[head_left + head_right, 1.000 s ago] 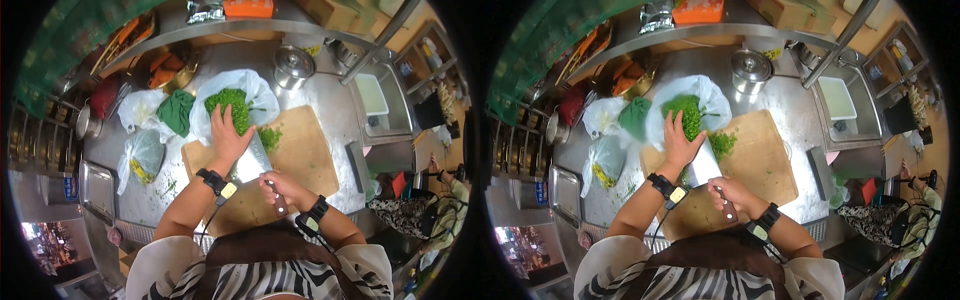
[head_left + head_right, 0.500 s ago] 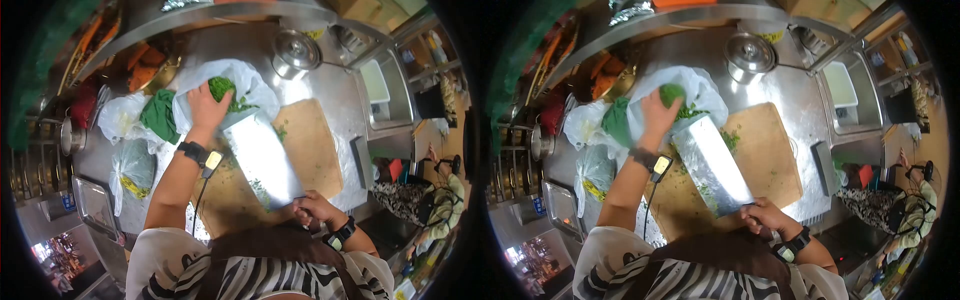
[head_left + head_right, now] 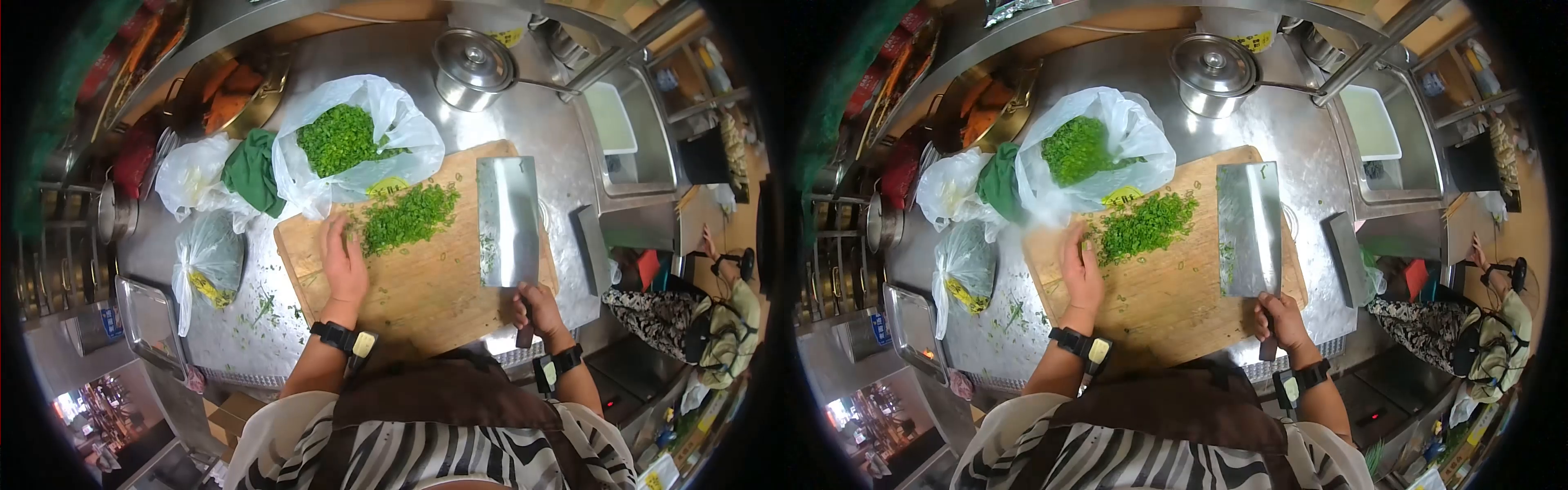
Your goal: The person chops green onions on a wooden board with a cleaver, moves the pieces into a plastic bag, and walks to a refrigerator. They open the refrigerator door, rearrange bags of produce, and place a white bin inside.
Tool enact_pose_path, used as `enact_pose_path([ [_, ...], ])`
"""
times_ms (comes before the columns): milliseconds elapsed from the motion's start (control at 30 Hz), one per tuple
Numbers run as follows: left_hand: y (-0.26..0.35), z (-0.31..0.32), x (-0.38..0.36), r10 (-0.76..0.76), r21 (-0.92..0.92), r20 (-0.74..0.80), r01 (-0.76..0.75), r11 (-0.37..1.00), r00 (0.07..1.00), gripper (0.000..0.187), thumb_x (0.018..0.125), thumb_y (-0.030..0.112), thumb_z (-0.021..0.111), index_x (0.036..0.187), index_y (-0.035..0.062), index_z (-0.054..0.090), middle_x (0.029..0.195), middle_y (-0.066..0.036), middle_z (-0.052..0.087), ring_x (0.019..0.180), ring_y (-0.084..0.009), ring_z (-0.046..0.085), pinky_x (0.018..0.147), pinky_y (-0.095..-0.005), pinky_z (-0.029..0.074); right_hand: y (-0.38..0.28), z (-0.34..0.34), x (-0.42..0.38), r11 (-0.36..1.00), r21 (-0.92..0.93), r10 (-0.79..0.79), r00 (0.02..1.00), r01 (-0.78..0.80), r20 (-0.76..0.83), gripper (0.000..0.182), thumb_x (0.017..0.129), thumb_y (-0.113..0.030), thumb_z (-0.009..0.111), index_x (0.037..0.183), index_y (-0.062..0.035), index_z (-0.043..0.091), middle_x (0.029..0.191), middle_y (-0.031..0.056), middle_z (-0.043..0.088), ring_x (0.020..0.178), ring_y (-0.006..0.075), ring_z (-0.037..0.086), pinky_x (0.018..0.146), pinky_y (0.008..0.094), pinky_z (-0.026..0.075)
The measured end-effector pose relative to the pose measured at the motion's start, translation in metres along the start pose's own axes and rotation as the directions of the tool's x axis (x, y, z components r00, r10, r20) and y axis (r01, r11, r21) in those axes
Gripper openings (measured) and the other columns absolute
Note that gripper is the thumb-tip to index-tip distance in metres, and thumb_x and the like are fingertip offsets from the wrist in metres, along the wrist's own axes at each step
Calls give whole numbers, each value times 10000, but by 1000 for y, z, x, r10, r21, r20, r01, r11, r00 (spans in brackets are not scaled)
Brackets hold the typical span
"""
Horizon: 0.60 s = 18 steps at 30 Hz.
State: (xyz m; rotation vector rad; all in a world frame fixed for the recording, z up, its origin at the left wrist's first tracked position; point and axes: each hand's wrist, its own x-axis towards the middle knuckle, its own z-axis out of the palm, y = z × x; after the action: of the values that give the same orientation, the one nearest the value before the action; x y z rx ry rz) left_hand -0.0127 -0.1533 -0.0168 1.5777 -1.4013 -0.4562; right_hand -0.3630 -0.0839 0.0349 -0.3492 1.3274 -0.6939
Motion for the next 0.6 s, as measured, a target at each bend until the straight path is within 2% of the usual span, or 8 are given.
enact_pose_path([
  [33,1,3,3,4,3,-7,-3,1000,1000,309,875,27,510,1177,-28,537,1225,-208,512,1183,-367,456,1021,-431,353,-1,0,5,1000,-8,-15,999,15,52,268,940,-227,518,765,-25,512,528,39,432,385,154,423,379,312,382],
  [100,2,10,11,76,190,29,-81,978,997,404,884,99,520,1258,-44,469,1317,-238,441,1260,-413,370,1075,-492,268,-7,9,12,998,-61,13,998,-9,68,265,936,-225,522,761,-26,511,531,40,437,388,154,425,382,314,386],
  [133,2,15,13,80,193,22,-83,978,997,404,884,99,520,1258,-44,469,1317,-238,441,1260,-413,370,1075,-492,268,-9,14,15,993,-112,41,996,-32,74,263,932,-223,526,757,-27,510,533,41,442,390,153,426,386,316,389],
  [200,3,26,14,108,327,17,-107,939,994,446,887,159,530,1264,-69,456,1359,-273,398,1291,-446,322,1090,-531,230,-6,23,22,991,-128,60,991,-45,117,253,918,-213,542,744,-32,509,536,43,447,392,156,427,389,315,386],
  [300,10,33,14,95,353,19,-95,931,995,477,888,177,542,1280,-77,447,1370,-292,383,1303,-452,310,1092,-537,229,2,52,22,986,-117,138,975,-119,175,236,910,-197,556,756,-26,504,529,49,448,392,167,432,390,316,374],
  [467,17,35,6,112,325,38,-118,938,993,476,925,192,503,1320,-62,426,1398,-289,367,1321,-432,311,1106,-509,222,30,83,18,983,-120,161,960,-136,228,242,919,-196,554,756,-28,493,518,50,445,392,169,437,405,322,394],
  [567,20,35,1,116,286,44,-124,950,992,465,936,185,483,1327,-58,421,1401,-277,373,1311,-429,332,1103,-493,238,45,103,14,966,-198,220,935,-168,279,240,931,-201,541,761,-43,482,518,36,447,391,159,438,410,317,404],
  [600,23,32,-1,83,178,21,-86,980,996,447,943,168,466,1328,-56,422,1405,-266,377,1314,-417,341,1105,-473,244,49,110,11,966,-201,218,934,-164,284,240,931,-201,541,761,-43,482,518,36,447,391,159,438,410,317,404],
])
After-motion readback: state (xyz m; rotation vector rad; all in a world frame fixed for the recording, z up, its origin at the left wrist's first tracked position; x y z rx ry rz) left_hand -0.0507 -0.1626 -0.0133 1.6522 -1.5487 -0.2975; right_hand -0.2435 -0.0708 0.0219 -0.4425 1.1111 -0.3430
